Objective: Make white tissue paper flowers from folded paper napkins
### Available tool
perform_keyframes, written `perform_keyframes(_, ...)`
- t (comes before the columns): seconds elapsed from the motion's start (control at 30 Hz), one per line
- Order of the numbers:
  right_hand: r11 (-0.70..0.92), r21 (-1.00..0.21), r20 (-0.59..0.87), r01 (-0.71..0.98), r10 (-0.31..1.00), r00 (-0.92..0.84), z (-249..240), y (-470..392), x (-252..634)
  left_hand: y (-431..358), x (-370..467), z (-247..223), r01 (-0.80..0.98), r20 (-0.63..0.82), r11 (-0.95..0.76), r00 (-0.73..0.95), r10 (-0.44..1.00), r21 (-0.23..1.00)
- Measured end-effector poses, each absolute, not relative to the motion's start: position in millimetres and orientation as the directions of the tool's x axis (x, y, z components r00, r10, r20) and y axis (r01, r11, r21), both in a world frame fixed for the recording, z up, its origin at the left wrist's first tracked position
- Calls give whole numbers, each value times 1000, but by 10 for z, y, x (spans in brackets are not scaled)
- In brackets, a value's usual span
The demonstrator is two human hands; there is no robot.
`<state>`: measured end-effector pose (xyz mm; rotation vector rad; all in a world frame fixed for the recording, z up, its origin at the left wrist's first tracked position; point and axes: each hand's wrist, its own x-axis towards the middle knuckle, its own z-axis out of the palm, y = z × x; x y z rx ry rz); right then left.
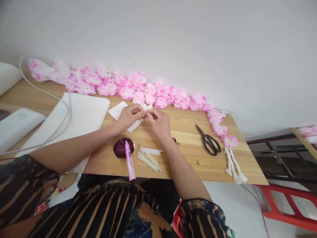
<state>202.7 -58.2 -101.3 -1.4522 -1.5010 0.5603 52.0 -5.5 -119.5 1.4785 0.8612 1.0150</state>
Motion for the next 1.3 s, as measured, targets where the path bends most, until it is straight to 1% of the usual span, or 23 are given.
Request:
perform_keyframes(0.37, 152, -844, 280, 515, 943, 179, -984, -580, 2031, -71, 498, -1109, -93, 75, -43, 372, 925, 995)
perform_keyframes(0.5, 112, -849, 240, 517, 952, 188, -967, -568, 2050, -66, 498, -1107, -119, 20, 23, 352, 936, 993)
perform_keyframes(0.7, 80, -851, 211, 519, 957, 199, -1025, -518, 2126, -44, 498, -1140, -205, -74, 150, 338, 938, 967)
perform_keyframes(0.83, 42, -862, 175, 504, 960, 219, -1043, -504, 2157, -45, 495, -1142, -198, -70, 146, 347, 935, 969)
perform_keyframes(1.03, 62, -889, 159, 453, 971, 180, -1031, -522, 2105, -57, 516, -1155, -139, -11, 72, 397, 918, 988)
perform_keyframes(1.13, 77, -889, 181, 451, 964, 193, -1046, -522, 2102, -56, 518, -1159, -125, -5, 62, 411, 912, 990)
perform_keyframes(1.2, 97, -860, 231, 502, 950, 212, -1052, -524, 2120, -53, 516, -1163, -133, -10, 70, 407, 913, 989)
perform_keyframes(1.27, 144, -782, 327, 607, 923, 203, -1046, -533, 2141, -49, 514, -1168, -153, -14, 82, 401, 916, 985)
perform_keyframes(1.3, 179, -720, 387, 670, 905, 174, -1037, -541, 2149, -48, 513, -1170, -162, -17, 88, 396, 918, 983)
